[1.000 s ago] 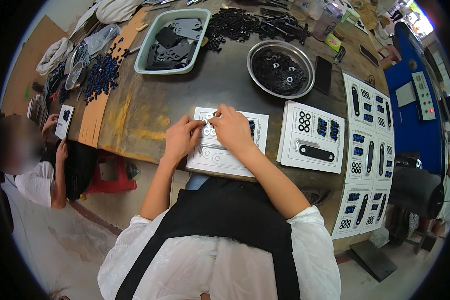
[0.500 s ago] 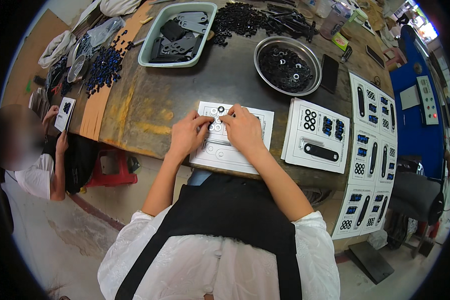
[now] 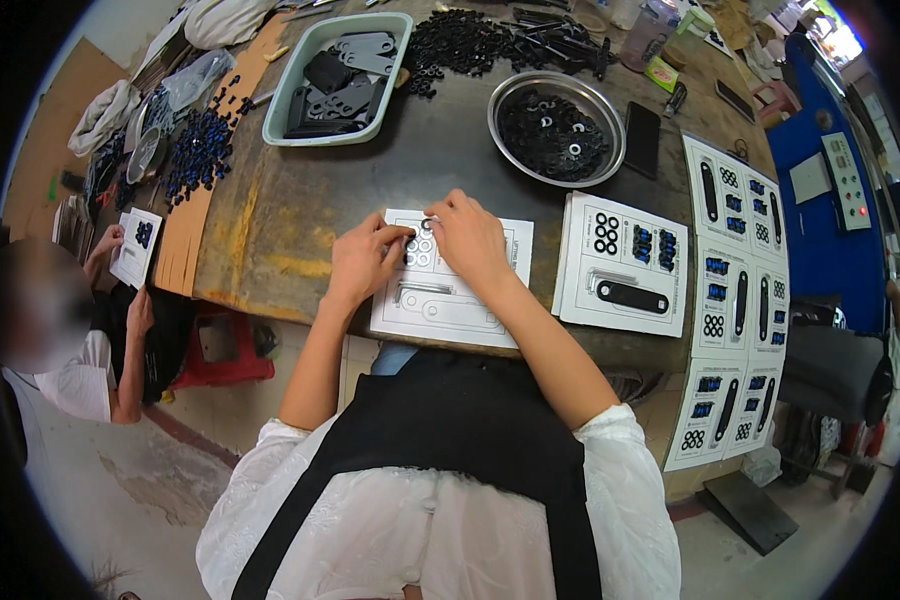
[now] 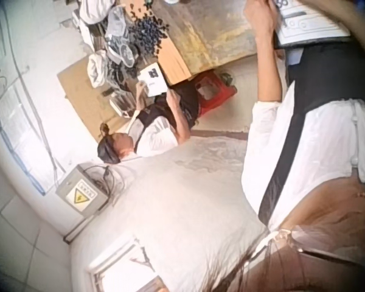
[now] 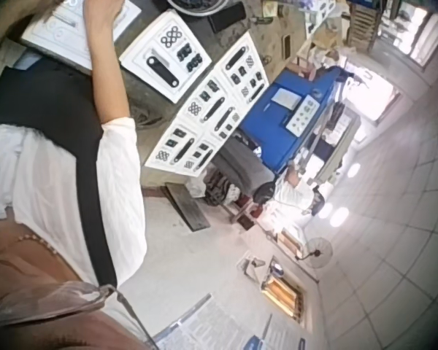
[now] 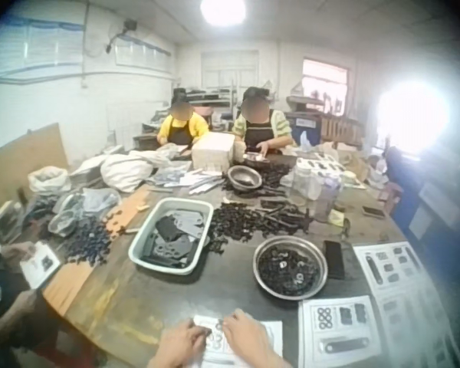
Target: The person assembles small hardware components onto printed cardboard sheets, placing black rings and a long black handle into designated slots. They repeatedly pick parts from bowls and trays, arrange them on the sheets, and move completed sheets aside.
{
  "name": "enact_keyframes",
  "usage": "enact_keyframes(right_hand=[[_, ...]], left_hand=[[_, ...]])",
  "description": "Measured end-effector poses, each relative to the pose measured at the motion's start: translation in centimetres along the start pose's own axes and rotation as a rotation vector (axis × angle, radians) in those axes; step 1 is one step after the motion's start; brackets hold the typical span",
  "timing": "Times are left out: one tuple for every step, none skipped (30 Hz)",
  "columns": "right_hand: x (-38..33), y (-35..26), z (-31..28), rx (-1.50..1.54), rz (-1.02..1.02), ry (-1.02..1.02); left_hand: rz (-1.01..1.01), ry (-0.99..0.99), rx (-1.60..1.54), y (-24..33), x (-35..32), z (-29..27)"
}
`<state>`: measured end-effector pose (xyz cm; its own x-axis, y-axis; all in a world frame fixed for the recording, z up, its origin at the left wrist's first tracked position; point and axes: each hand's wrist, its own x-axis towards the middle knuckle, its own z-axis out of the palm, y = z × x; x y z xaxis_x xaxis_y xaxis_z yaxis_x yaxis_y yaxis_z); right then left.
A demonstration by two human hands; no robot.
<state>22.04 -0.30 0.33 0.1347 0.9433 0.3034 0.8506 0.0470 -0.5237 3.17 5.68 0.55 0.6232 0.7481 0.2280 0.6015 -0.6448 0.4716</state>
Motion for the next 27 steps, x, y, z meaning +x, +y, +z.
enact_keyframes(right_hand=[[0.5, 0.1, 0.2, 0.000, 0.016, -0.040], [0.9, 0.1, 0.3, -0.001, 0.032, -0.080], [1.3, 0.1, 0.5, -0.001, 0.048, -0.120], [1.7, 0.1, 0.8, 0.014, 0.082, -0.153], [2.0, 0.3, 0.8, 0.014, 0.084, -0.165], [2.3, 0.4, 0.7, 0.014, 0.086, -0.177], [2.4, 0.5, 0.7, 0.018, 0.092, -0.193], [2.5, 0.5, 0.7, 0.020, 0.109, -0.200], [2.6, 0.4, 0.6, 0.022, 0.126, -0.206], [3.0, 0.3, 0.1, 0.021, 0.140, -0.211], [3.3, 0.2, -0.5, 0.094, 0.190, -0.207], [3.7, 0.2, -1.4, 0.167, 0.240, -0.203], [4.0, 0.5, -2.2, 0.237, 0.292, -0.196], [4.6, 1.4, -3.0, 0.262, 0.250, -0.075], [5.2, 2.5, -4.6, 0.273, 0.263, -0.037], [5.8, 4.5, -5.2, 0.308, 0.274, 0.063], [6.3, 5.4, -6.5, 0.240, 0.328, 0.131], [6.3, 5.9, -7.3, 0.176, 0.303, 0.241], [6.4, 5.9, -7.9, 0.112, 0.277, 0.352], [6.1, 5.7, -8.2, 0.092, 0.219, 0.312], [5.5, 5.0, -8.2, 0.072, 0.162, 0.272], [4.6, 4.1, -8.0, 0.054, 0.107, 0.230], [3.4, 2.9, -6.7, 0.034, 0.038, 0.157], [2.1, 1.4, -5.4, -0.001, -0.007, 0.113], [1.2, 0.4, -4.4, -0.045, -0.083, 0.082], [0.6, 0.1, -2.9, -0.036, -0.114, 0.061], [0.2, 0.0, -1.9, -0.031, -0.131, 0.035]], left_hand=[[0.002, -0.002, 0.011, 0.0, 0.2, -0.1], [-0.001, -0.004, 0.014, 0.0, 0.2, -0.1], [-0.005, -0.006, 0.018, 0.0, 0.1, 0.1], [-0.015, -0.010, 0.024, 0.0, -0.1, 0.1], [-0.007, 0.000, 0.013, 0.0, 0.0, 0.0], [0.001, 0.009, 0.002, 0.3, 0.1, 0.0], [0.005, 0.013, -0.010, 0.5, 0.0, 0.0], [0.052, 0.023, 0.011, 0.7, 0.2, 0.1], [0.057, 0.009, 0.019, 0.7, 0.2, 0.2], [0.063, -0.001, 0.026, 0.8, 0.4, 0.3], [0.070, -0.011, 0.032, 0.7, 0.4, 0.4], [0.065, -0.015, 0.018, 0.4, 0.2, 0.7], [0.060, -0.016, 0.008, 0.4, 0.3, 0.8], [0.052, -0.019, 0.000, 0.4, 0.3, 0.8], [0.044, -0.022, -0.008, 0.4, 0.2, 0.8], [0.049, -0.013, -0.025, 0.5, 0.2, 0.9], [0.049, 0.001, -0.042, 0.5, 0.3, 0.8], [0.049, 0.014, -0.058, 0.6, 0.4, 0.8], [0.032, 0.031, -0.074, 0.5, 0.5, 0.8], [0.015, 0.048, -0.090, 0.2, 0.5, 0.6], [-0.002, 0.065, -0.107, -0.1, 0.6, 0.5], [-0.036, 0.053, -0.118, -0.2, 0.6, 0.2], [-0.037, 0.042, -0.101, -0.3, 0.6, 0.1], [-0.035, 0.029, -0.091, -0.2, 0.7, -0.1], [-0.036, 0.017, -0.077, -0.2, 0.7, -0.2], [-0.011, 0.006, -0.034, -0.4, 0.7, -0.1], [0.006, 0.006, -0.018, -0.4, 0.7, 0.1]])
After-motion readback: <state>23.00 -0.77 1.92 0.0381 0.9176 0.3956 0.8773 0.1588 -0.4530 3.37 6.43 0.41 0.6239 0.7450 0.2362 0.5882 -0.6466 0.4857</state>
